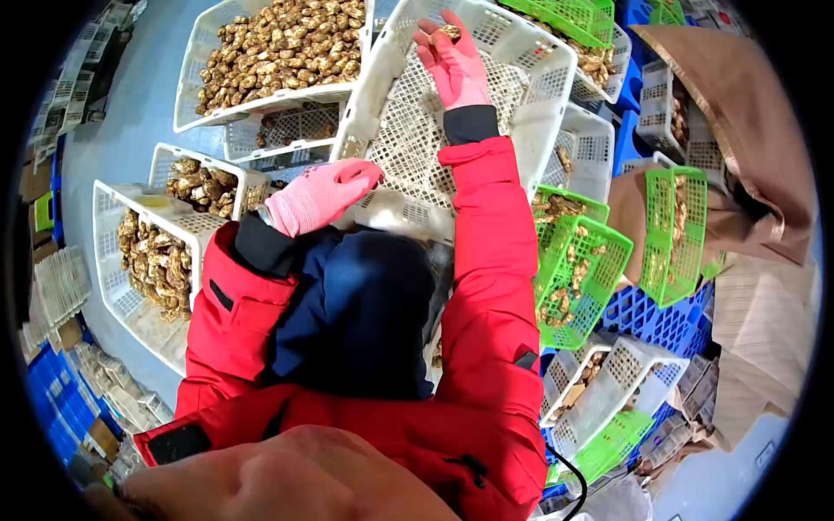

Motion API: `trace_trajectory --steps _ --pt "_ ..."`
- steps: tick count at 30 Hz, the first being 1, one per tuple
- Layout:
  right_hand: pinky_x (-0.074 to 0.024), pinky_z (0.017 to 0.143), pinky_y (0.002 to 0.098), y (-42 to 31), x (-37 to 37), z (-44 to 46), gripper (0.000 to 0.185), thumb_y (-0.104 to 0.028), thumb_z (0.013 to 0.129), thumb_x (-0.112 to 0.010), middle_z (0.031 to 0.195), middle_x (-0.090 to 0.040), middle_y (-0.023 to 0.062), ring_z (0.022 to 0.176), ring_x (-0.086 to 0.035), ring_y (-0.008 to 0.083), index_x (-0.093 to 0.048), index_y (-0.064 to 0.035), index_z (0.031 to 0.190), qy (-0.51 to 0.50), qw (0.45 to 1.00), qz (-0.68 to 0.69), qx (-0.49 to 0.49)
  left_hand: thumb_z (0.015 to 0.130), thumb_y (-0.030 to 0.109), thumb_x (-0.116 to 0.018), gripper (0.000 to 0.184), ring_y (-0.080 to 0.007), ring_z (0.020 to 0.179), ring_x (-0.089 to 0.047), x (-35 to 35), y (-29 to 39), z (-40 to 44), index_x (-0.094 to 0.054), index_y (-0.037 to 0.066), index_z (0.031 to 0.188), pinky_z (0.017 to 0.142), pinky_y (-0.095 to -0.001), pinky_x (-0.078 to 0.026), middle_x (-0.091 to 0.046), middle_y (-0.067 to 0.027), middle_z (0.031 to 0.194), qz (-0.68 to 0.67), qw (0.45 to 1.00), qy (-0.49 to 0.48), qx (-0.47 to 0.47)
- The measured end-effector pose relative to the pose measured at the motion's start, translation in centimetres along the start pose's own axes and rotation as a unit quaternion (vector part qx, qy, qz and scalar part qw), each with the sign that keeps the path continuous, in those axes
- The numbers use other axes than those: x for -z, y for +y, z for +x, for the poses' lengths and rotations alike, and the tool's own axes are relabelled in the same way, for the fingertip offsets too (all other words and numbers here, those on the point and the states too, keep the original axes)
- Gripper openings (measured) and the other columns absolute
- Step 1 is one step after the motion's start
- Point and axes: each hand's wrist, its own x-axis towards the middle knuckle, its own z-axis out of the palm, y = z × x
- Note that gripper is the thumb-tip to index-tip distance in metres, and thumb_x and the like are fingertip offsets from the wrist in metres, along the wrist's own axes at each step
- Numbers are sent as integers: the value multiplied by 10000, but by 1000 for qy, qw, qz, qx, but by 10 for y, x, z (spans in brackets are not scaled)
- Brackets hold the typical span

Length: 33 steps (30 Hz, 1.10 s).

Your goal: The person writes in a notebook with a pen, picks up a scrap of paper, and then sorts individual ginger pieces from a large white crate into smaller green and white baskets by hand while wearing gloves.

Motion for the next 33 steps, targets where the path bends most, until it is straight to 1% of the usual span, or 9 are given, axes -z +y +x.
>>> trace_trajectory --steps 4,12,16,22,24,28,29,30,33 --pt "-473 742 239 -31 -16 -40 557 -65 819 -592 1075 -546 193 884 -589 212 -319 5 1300 4 990 -139 -9 883 319 -438 364 -136 826 -555 -7 2 -7 -557 43 1088 768 -264 -436 -604 -61 897 108 988 -6 -106" --pt "-426 763 246 -117 -36 -239 506 -187 827 -580 996 -604 132 922 -570 146 -409 30 1251 73 927 -358 -90 883 212 -461 272 -74 770 -493 -42 0 -22 -565 29 1055 735 -208 -405 -567 7 853 -76 997 -21 -20" --pt "-435 754 239 -118 10 -382 591 -290 776 -626 1002 -614 108 837 -571 115 -436 20 1242 113 722 -608 -309 890 251 -447 298 -93 801 -508 -44 8 -26 -566 26 1045 757 -231 -414 -578 -10 871 -57 997 -46 -27" --pt "-433 716 269 -90 25 -351 616 -303 758 -661 950 -610 120 804 -548 144 -438 40 1218 293 733 -611 -58 866 313 -471 372 -190 944 -564 -45 40 -52 -549 48 1115 823 -299 -429 -605 -102 1004 72 997 -13 0" --pt "-439 749 277 -60 68 -307 530 -338 782 -625 982 -612 101 888 -558 146 -517 18 1159 316 756 -563 -106 856 332 -482 378 -231 979 -563 -50 36 -59 -553 63 1112 854 -328 -422 -599 -131 1018 26 997 64 -31" --pt "-465 696 327 -43 222 -258 308 -374 765 -610 785 -656 81 784 -614 207 -673 -95 881 296 646 -673 -207 831 320 -523 397 -290 1044 -523 -59 37 -103 -535 45 1117 909 -335 -398 -559 -166 1086 27 959 241 -149" --pt "-470 692 367 -59 171 -243 247 -359 731 -637 807 -660 83 786 -615 271 -675 -165 880 153 340 -907 -196 820 314 -542 409 -300 1053 -515 -52 40 -118 -529 35 1119 912 -336 -397 -543 -176 1108 29 948 268 -168" --pt "-467 701 390 -78 171 -246 254 -400 721 -615 809 -656 95 760 -608 303 -680 -191 849 156 478 -854 -134 809 307 -561 423 -311 1062 -506 -42 46 -137 -523 25 1121 916 -338 -395 -527 -187 1131 32 936 296 -187" --pt "-499 627 342 -111 99 -247 324 -297 757 -618 777 -641 137 675 -620 219 -622 4 877 225 572 -786 -58 779 316 -599 507 -243 936 -548 -14 54 -186 -484 -4 1154 791 -311 -451 -529 -162 1072 -22 907 376 -187"
